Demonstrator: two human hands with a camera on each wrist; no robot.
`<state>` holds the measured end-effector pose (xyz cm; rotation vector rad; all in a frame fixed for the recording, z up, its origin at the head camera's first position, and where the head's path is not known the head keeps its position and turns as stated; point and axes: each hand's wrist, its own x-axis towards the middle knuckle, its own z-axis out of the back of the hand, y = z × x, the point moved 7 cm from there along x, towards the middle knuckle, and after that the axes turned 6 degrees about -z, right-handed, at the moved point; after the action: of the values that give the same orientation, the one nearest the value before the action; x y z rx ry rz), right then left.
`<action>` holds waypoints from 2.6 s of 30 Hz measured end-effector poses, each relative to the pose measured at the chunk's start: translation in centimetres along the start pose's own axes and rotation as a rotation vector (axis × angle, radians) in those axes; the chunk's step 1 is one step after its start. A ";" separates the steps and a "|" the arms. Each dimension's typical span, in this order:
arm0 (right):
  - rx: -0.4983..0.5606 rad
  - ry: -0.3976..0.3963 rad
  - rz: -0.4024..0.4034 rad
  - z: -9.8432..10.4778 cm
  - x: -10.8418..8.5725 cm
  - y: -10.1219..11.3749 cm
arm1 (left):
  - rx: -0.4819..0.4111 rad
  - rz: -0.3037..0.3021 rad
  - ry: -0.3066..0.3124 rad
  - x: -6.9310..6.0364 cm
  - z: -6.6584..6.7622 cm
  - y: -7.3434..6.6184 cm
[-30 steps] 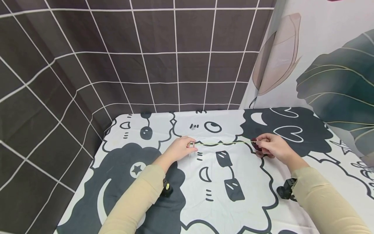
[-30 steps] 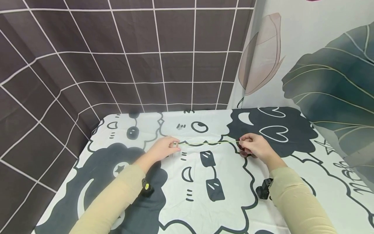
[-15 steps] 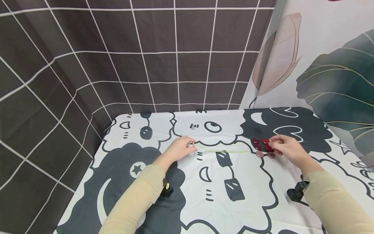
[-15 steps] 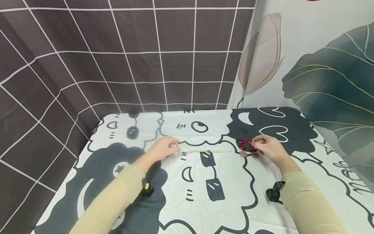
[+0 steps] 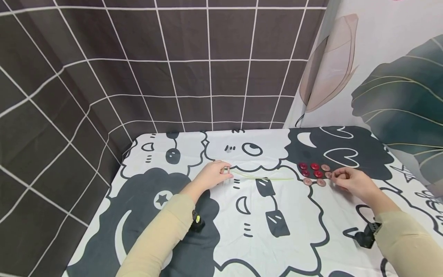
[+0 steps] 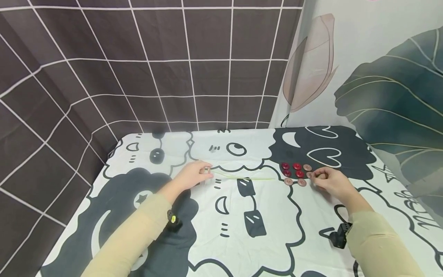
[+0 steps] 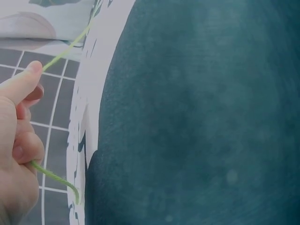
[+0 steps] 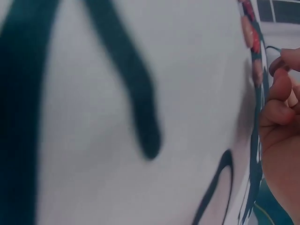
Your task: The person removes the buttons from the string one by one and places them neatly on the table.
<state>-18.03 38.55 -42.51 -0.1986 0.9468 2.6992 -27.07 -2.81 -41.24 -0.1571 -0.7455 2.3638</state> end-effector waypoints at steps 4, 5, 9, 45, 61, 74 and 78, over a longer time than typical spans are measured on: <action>0.022 0.008 -0.009 -0.4 -0.1 -0.6 | -0.008 0.003 -0.001 0.0 0.1 -0.1; 0.021 0.008 -0.011 -0.5 -0.1 -0.6 | -0.007 0.005 0.001 0.0 0.1 -0.1; -0.009 0.004 -0.014 -0.7 -0.2 -0.9 | -0.002 0.012 0.008 0.0 0.1 -0.2; -0.130 -0.038 0.024 -0.6 -0.5 -0.3 | 0.004 0.001 -0.012 -0.1 0.0 0.1; 0.039 0.012 0.166 -5.2 1.1 8.3 | -0.019 -0.006 -0.017 -0.2 0.4 -0.2; 0.100 0.063 0.264 -8.3 1.9 12.1 | -0.016 -0.017 -0.015 -0.1 0.1 0.3; 0.128 0.079 0.293 -9.3 2.0 13.2 | -0.016 -0.018 -0.021 -0.1 0.2 0.3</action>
<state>-23.58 23.21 -42.41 -0.1523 1.2566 2.8961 -27.22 -3.20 -41.25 -0.1327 -0.7727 2.3465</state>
